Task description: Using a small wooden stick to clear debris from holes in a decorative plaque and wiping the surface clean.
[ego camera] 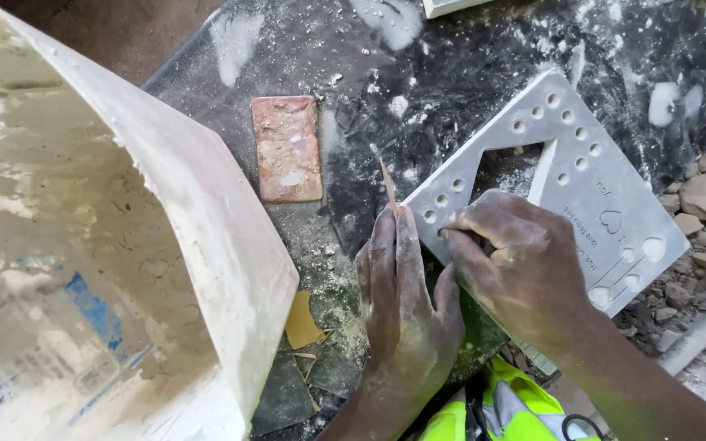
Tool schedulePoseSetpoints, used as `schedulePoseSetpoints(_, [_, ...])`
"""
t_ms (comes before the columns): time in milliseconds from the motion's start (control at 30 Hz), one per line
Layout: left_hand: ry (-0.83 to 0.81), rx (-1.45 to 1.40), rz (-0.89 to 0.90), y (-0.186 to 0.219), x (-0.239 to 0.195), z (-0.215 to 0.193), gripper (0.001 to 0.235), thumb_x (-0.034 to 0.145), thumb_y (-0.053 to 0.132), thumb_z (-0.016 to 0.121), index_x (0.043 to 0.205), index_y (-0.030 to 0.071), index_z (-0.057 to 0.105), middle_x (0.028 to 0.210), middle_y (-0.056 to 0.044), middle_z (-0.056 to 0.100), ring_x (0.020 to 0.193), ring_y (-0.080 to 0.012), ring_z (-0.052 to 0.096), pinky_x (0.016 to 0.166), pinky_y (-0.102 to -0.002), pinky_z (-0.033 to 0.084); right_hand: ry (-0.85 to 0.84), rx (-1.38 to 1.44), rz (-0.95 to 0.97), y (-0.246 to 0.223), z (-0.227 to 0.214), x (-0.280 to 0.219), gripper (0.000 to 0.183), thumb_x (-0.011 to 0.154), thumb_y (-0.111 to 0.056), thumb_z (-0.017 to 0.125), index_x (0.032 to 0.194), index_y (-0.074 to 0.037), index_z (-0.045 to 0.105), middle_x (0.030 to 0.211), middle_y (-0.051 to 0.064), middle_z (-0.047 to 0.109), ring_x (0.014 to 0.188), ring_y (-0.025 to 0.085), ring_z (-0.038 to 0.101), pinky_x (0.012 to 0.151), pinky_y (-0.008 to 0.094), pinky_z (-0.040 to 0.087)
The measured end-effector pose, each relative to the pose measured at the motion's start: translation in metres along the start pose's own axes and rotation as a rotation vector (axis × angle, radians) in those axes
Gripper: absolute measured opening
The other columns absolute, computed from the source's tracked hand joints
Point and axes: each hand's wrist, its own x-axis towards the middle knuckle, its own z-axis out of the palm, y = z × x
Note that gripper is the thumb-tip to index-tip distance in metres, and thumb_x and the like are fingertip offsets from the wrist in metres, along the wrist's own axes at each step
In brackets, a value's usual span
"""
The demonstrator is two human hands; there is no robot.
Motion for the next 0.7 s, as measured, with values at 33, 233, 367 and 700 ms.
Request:
schedulePoseSetpoints(33, [-0.050, 0.000, -0.042, 0.001, 0.002, -0.001, 0.064, 0.105, 0.032, 0.057, 0.156, 0.000, 0.035, 0.160, -0.025, 0.040, 0.146, -0.0420, 0.049, 0.117, -0.064, 0.041, 0.042, 0.020, 0.018, 0.002, -0.001, 0.002, 0.014, 0.088, -0.004, 0.084, 0.096, 0.003, 0.074, 0.091, 0.018, 0.075, 0.064, 0.019, 0.073, 0.053, 0.028, 0.063])
schedulePoseSetpoints(233, [-0.083, -0.020, -0.035, -0.003, -0.001, 0.001, 0.066, 0.104, 0.027, 0.060, 0.157, 0.000, 0.032, 0.162, -0.026, 0.034, 0.149, -0.0427, 0.044, 0.118, -0.062, 0.043, -0.125, 0.128, 0.139, -0.004, -0.009, 0.012, 0.017, 0.088, -0.009, 0.081, 0.102, -0.001, 0.077, 0.096, 0.018, 0.078, 0.061, 0.016, 0.077, 0.050, 0.022, 0.065])
schedulePoseSetpoints(367, [-0.053, -0.021, -0.032, -0.003, -0.001, 0.003, 0.064, 0.106, 0.030, 0.059, 0.157, 0.002, 0.034, 0.163, -0.023, 0.035, 0.147, -0.0419, 0.050, 0.119, -0.063, 0.042, 0.012, 0.042, 0.174, -0.005, -0.004, 0.007, 0.016, 0.091, -0.011, 0.081, 0.099, 0.003, 0.076, 0.098, 0.020, 0.077, 0.064, 0.021, 0.075, 0.052, 0.030, 0.066])
schedulePoseSetpoints(700, [0.013, 0.047, -0.019, -0.002, 0.001, 0.004, 0.072, 0.099, 0.033, 0.070, 0.156, 0.001, 0.038, 0.161, -0.019, 0.041, 0.150, -0.0349, 0.046, 0.123, -0.055, 0.041, 0.000, 0.129, 0.197, 0.016, -0.028, -0.017, 0.008, 0.092, -0.007, 0.078, 0.098, -0.003, 0.076, 0.099, 0.014, 0.077, 0.062, 0.013, 0.077, 0.038, 0.020, 0.061])
